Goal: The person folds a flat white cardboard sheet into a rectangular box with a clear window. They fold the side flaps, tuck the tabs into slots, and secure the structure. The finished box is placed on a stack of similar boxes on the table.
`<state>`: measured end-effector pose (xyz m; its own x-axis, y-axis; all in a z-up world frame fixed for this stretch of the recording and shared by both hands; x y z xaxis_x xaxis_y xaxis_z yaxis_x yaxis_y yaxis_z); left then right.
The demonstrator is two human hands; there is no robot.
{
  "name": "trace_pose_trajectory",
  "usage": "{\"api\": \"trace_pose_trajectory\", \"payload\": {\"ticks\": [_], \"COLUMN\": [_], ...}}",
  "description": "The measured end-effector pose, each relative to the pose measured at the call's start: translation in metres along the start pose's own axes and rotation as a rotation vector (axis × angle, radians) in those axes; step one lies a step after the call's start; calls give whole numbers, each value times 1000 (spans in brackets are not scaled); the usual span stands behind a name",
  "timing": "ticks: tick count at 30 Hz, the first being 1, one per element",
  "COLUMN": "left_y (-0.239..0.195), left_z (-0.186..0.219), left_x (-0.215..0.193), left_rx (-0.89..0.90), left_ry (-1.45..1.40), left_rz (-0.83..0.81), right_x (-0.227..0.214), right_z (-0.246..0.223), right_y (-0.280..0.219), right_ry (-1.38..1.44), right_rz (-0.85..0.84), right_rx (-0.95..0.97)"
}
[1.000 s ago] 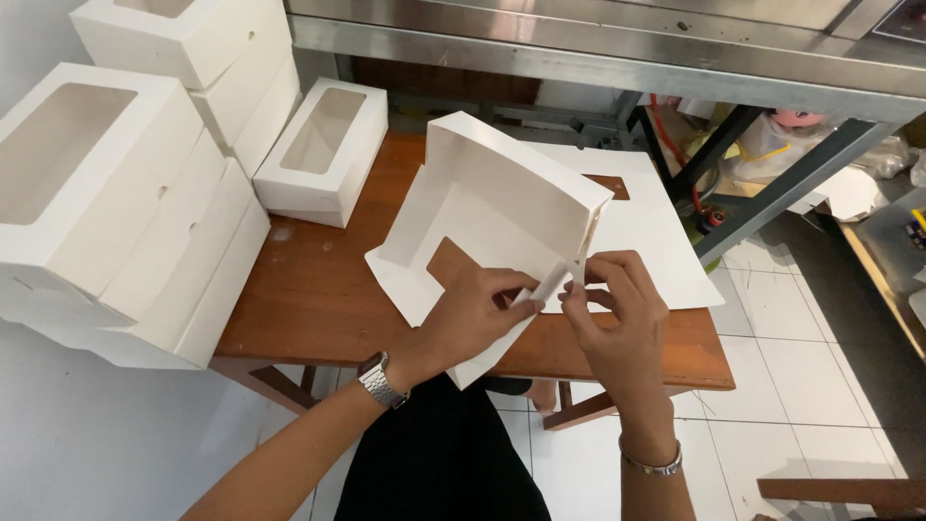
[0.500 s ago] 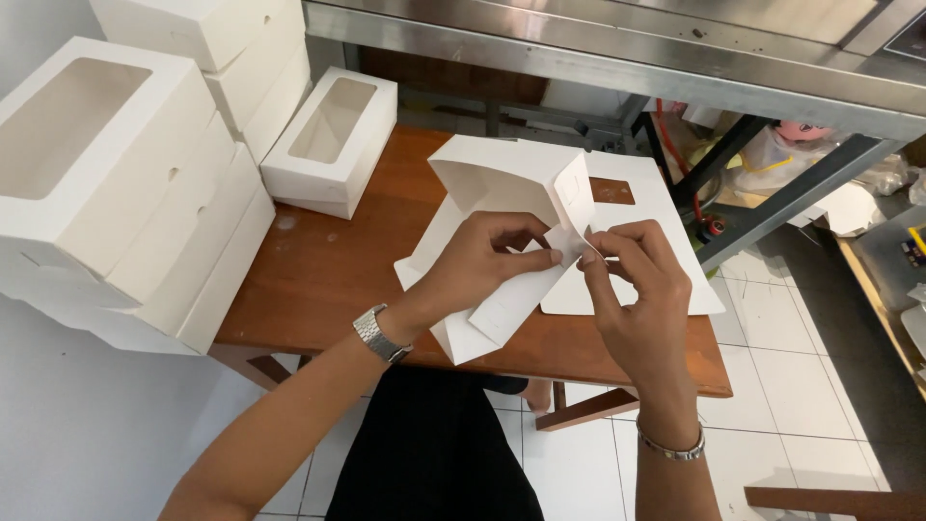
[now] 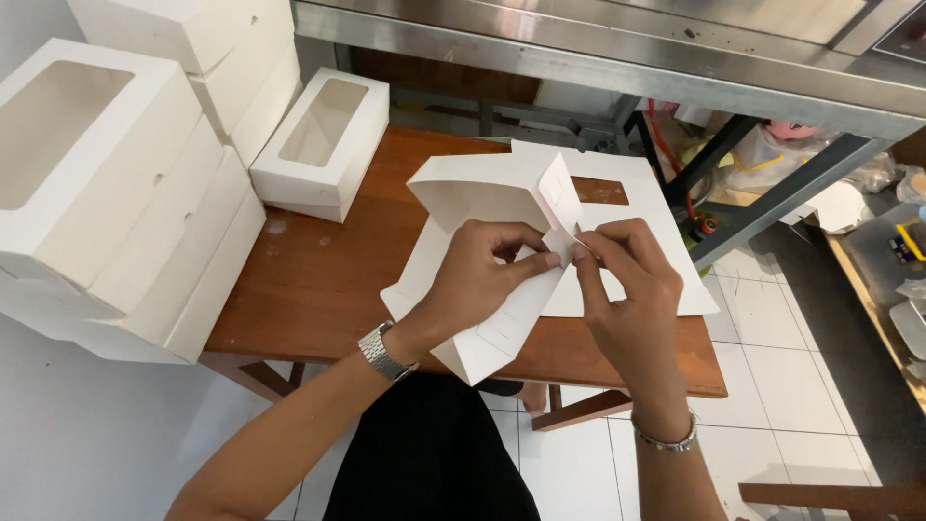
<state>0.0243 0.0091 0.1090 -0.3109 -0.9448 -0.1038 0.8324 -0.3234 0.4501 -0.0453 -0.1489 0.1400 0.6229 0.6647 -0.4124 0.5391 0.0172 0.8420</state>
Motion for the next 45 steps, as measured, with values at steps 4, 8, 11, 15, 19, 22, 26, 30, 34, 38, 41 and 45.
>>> {"api": "trace_pose_trajectory", "payload": {"ticks": [4,8,11,15,19,22,26,30,34,38,41,45], "left_y": [-2,-2,1,-4,-6,-5,-2,-7,-10,-6,-4,11], "left_z": [-12,-10,-20,2,12,11,6,4,20,-5,-1,14], "left_x": [12,17,20,18,20,23,26,25,31,38,36,27], "left_rx": [-143,-231,-256,-138,-89,-98,-171,-151,-45,54,58,76], "left_ry": [-213,-328,-325,-145,-51,-31,-148,-148,-27,189,305,514], "left_rz": [81,195,244,260,251,258,298,247,216,96,68,-16], "right_x": [9,10,13,17,18,19,22,24,23,25,30,31], "right_z": [5,6,12,10,10,9,6,6,21,38,34,38], "right_y": [-2,1,0,-4,-8,-10,-13,-19,-21,-27,-37,-54], "right_ry": [-31,-34,-52,-112,-175,-184,-205,-259,-143,81,80,408], "right_rz": [44,34,63,79,80,64,-16,-103,-256,-174,-149,-157], "right_rx": [-34,-34,-66,-136,-160,-162,-142,-65,155,291,284,483]}}
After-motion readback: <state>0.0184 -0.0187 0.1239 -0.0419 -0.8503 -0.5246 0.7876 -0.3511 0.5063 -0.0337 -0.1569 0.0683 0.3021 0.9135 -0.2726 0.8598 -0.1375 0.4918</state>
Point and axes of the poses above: each hand's wrist, its own y-axis towards the middle knuckle, its own x-axis out of the palm, z = x × y, the point moved 1 cm from there along y, towards the middle knuckle, and after that the axes turned 6 degrees about z, right-handed, at the moved point
